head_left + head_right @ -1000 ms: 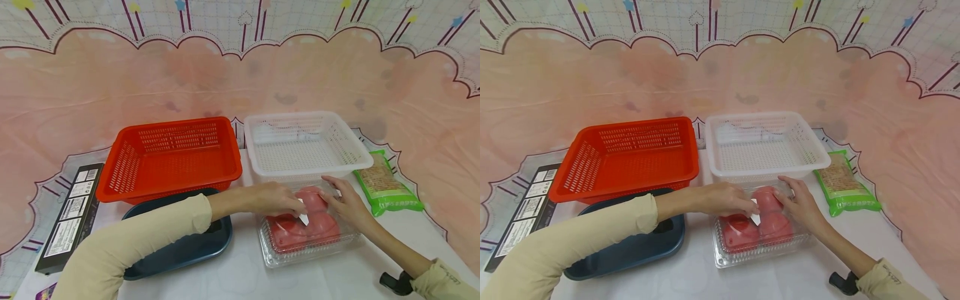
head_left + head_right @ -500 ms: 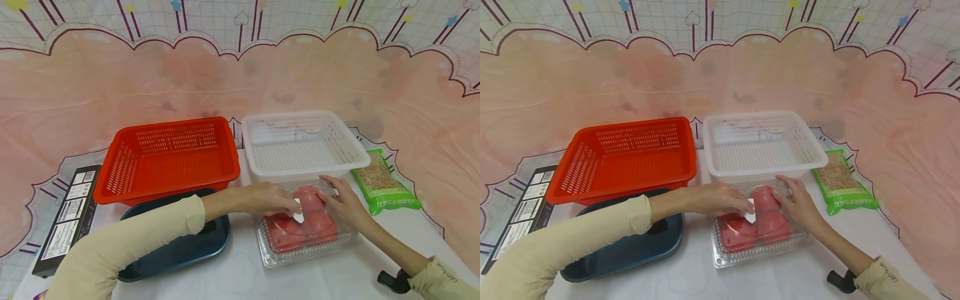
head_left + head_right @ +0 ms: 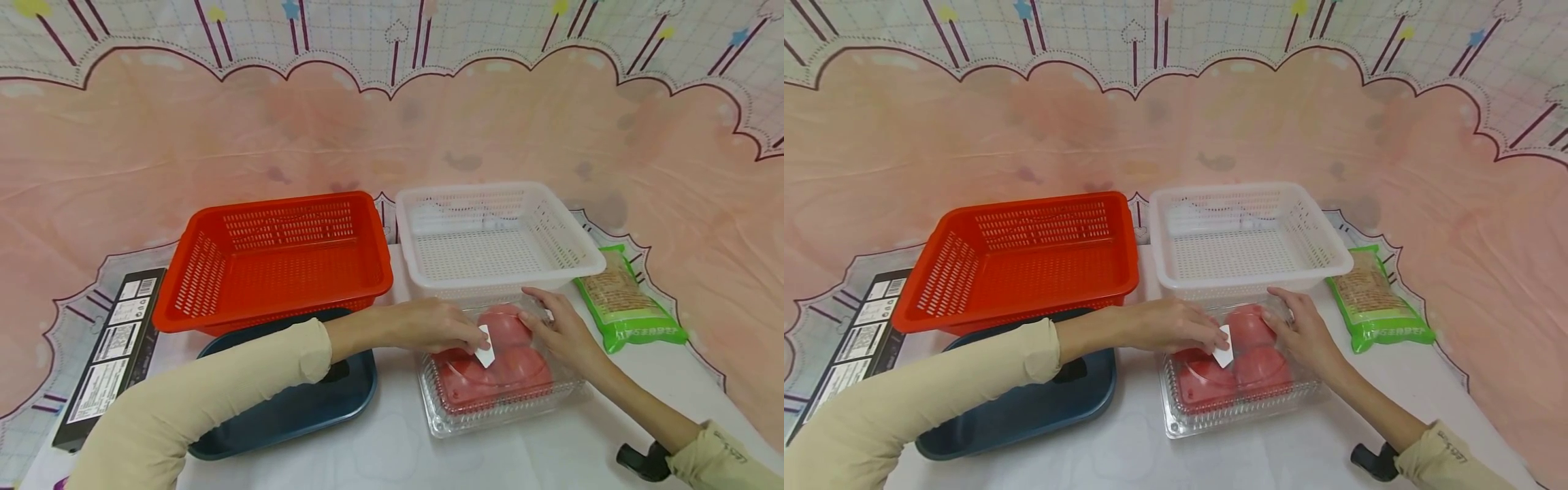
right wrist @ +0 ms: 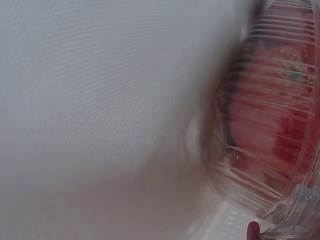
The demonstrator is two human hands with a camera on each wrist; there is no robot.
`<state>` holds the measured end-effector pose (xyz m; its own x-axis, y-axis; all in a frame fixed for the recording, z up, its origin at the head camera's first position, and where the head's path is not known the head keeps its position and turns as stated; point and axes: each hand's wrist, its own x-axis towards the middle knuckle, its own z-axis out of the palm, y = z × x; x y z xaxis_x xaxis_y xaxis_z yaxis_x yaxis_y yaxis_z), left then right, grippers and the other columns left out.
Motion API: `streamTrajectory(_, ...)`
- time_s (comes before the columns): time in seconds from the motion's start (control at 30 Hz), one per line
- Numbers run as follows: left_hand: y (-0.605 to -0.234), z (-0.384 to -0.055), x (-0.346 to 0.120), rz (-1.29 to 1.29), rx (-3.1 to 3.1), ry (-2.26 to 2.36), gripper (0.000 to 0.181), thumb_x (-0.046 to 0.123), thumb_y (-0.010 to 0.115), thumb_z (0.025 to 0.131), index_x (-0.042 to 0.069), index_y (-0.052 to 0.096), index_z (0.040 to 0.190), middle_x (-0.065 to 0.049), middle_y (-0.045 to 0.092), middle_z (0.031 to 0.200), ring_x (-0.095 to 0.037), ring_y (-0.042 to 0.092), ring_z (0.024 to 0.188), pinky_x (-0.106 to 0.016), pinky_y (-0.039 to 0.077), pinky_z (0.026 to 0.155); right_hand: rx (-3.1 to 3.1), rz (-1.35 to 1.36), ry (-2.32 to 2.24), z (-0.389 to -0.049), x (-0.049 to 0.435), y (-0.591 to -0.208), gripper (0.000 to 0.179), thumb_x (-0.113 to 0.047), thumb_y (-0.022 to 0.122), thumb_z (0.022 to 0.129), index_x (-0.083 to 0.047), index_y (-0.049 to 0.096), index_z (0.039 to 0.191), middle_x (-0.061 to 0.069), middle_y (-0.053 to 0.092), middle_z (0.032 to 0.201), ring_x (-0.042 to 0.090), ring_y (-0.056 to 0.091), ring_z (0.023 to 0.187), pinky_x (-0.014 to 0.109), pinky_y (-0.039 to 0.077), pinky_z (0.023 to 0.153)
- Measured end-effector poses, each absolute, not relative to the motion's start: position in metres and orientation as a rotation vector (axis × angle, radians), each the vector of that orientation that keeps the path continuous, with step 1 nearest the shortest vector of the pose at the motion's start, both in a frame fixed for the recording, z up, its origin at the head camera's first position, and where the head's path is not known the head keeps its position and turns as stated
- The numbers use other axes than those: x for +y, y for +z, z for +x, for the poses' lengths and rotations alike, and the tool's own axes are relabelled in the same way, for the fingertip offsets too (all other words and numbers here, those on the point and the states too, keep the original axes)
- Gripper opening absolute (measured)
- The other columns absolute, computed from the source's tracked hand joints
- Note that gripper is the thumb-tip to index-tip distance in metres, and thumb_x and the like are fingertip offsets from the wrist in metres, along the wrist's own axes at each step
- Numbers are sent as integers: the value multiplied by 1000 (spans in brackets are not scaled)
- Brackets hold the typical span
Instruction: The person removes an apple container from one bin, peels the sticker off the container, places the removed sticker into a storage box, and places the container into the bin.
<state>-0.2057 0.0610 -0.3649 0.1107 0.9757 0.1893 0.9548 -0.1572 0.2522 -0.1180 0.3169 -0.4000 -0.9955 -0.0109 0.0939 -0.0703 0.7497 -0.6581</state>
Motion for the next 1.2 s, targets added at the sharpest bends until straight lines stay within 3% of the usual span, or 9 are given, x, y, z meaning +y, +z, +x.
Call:
streamTrajectory(0.07, -365, -206, 60, 2293, 1991, 484, 21, 18, 65, 93, 15, 64, 114, 6, 74, 106, -8, 66, 91, -10, 47, 90, -2865, 57, 1089, -118, 317, -400, 52, -24, 58, 97, -1, 43, 141, 27, 43, 133, 41, 43, 122, 46, 51, 88)
streamTrajectory(0.13, -365, -206, 60, 2297, 1985, 497, 21, 17, 65, 92, 15, 64, 114, 5, 74, 107, -8, 66, 93, -10, 47, 91, -2867, 51, 1096, -118, 317, -401, 52, -25, 58, 98, -1, 42, 141, 27, 43, 134, 41, 43, 122, 49, 50, 89)
streamTrajectory(0.33, -367, -206, 56, 2299, 1971, 538, 22, 16, 65, 92, 14, 64, 114, 4, 74, 109, -8, 67, 95, -10, 47, 93, -2870, 51, 1079, -118, 317, -401, 51, -24, 58, 97, -1, 43, 141, 26, 44, 133, 39, 44, 121, 24, 47, 83)
streamTrajectory(0.4, -366, -206, 55, 2296, 1975, 541, 21, 16, 65, 92, 14, 64, 113, 4, 74, 107, -9, 67, 94, -9, 46, 92, -2868, 50, 1076, -118, 317, -401, 51, -24, 58, 97, -2, 44, 141, 26, 44, 133, 39, 45, 121, 21, 45, 82)
streamTrajectory(0.67, -364, -205, 50, 2246, 1964, 559, 22, 15, 66, 92, 13, 62, 113, 4, 73, 100, -10, 64, 90, -7, 45, 88, -2868, 37, 1114, -117, 316, -400, 51, -24, 57, 98, -1, 42, 142, 27, 42, 134, 41, 43, 121, 52, 49, 90)
streamTrajectory(1.2, -363, -207, 44, 2231, 1968, 555, 24, 15, 66, 92, 12, 62, 115, 3, 74, 102, -9, 66, 93, -8, 46, 92, -2864, 37, 1122, -117, 317, -400, 52, -24, 57, 98, -2, 41, 142, 27, 42, 135, 42, 42, 123, 54, 49, 91)
